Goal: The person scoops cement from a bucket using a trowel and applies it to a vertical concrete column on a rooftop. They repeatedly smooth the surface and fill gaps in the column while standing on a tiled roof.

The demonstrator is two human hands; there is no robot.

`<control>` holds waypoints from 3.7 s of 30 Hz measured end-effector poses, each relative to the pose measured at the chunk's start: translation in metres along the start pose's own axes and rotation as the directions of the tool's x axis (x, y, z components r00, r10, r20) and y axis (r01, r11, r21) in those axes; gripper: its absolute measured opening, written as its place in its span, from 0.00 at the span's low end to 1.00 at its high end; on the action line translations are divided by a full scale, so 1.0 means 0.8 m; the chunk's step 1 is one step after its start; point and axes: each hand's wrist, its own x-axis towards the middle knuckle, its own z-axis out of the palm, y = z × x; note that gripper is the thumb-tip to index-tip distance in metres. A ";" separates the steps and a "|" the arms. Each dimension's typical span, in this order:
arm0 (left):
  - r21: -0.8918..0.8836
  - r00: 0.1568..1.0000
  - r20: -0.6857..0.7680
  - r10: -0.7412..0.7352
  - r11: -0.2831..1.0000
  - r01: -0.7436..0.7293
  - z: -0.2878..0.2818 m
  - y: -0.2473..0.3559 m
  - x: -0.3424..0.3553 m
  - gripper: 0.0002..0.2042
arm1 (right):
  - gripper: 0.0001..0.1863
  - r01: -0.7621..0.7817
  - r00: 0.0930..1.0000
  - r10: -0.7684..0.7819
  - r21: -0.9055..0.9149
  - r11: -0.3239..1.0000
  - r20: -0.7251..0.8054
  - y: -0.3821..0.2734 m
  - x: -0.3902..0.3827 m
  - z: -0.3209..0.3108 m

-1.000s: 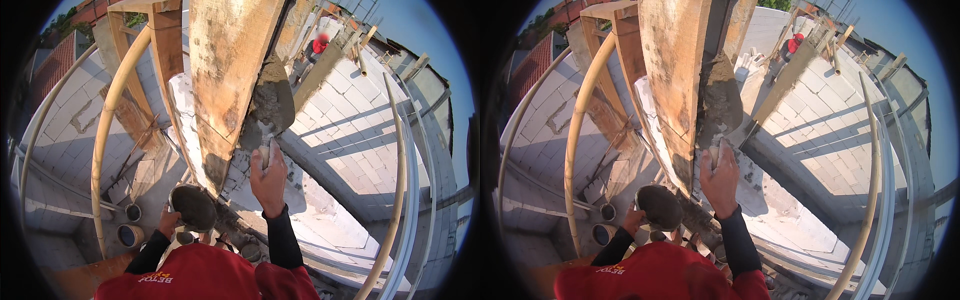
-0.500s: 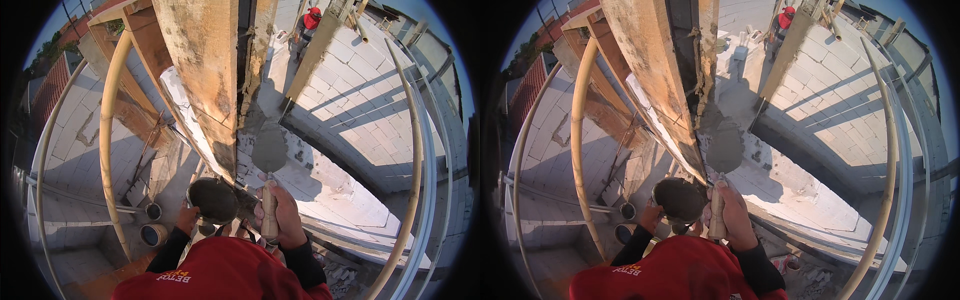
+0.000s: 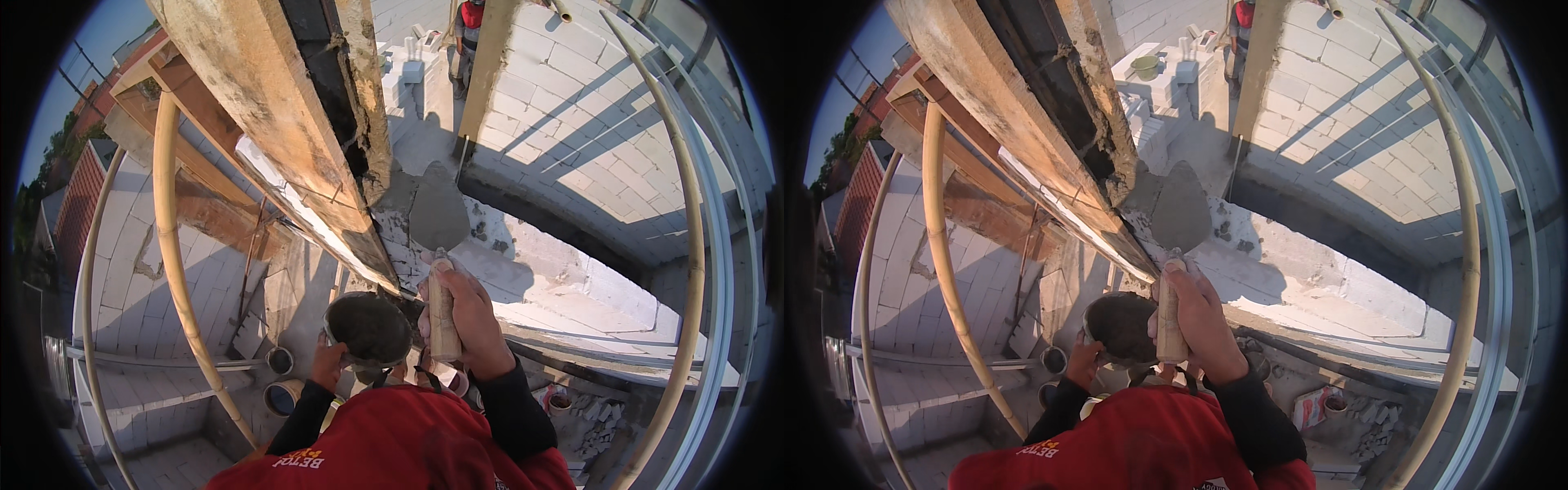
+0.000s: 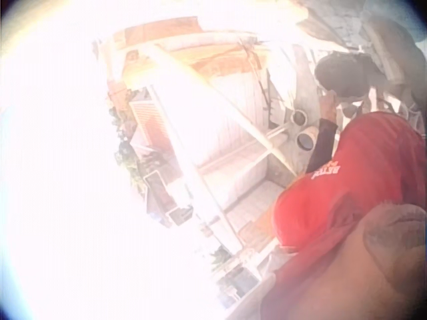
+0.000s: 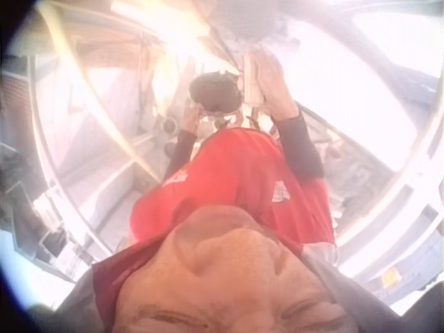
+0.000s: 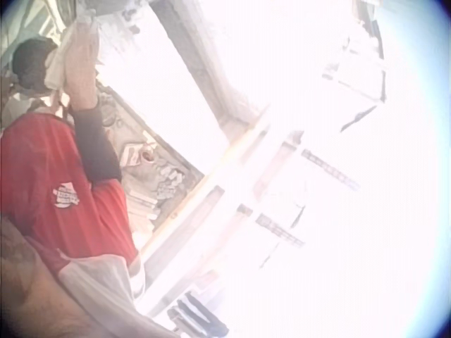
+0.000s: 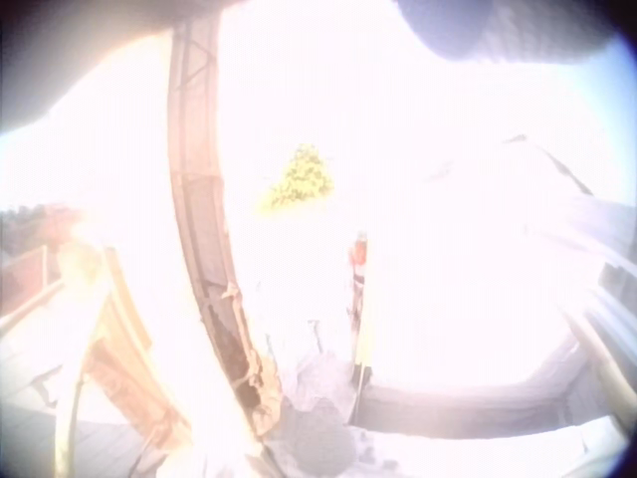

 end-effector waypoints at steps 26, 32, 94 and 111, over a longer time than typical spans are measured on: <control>0.502 0.893 0.377 0.246 0.756 -0.420 0.080 0.107 -0.026 0.41 | 0.16 0.150 0.973 -0.114 -0.924 -0.352 0.202 0.212 0.104 -0.169; 0.563 0.938 0.309 0.159 0.764 -0.315 0.089 0.148 -0.045 0.42 | 0.13 0.373 0.927 0.056 -0.891 -0.258 0.372 0.188 0.063 -0.157; -0.262 0.949 -0.300 0.100 0.948 -0.182 -0.090 -0.008 -0.082 0.36 | 0.26 0.701 0.423 -0.896 -0.676 0.228 0.136 0.006 0.096 0.029; 0.674 0.837 0.182 0.516 0.554 -0.488 0.091 0.070 -0.029 0.35 | 0.20 0.240 0.970 0.065 -0.867 -0.437 0.236 0.198 0.126 -0.182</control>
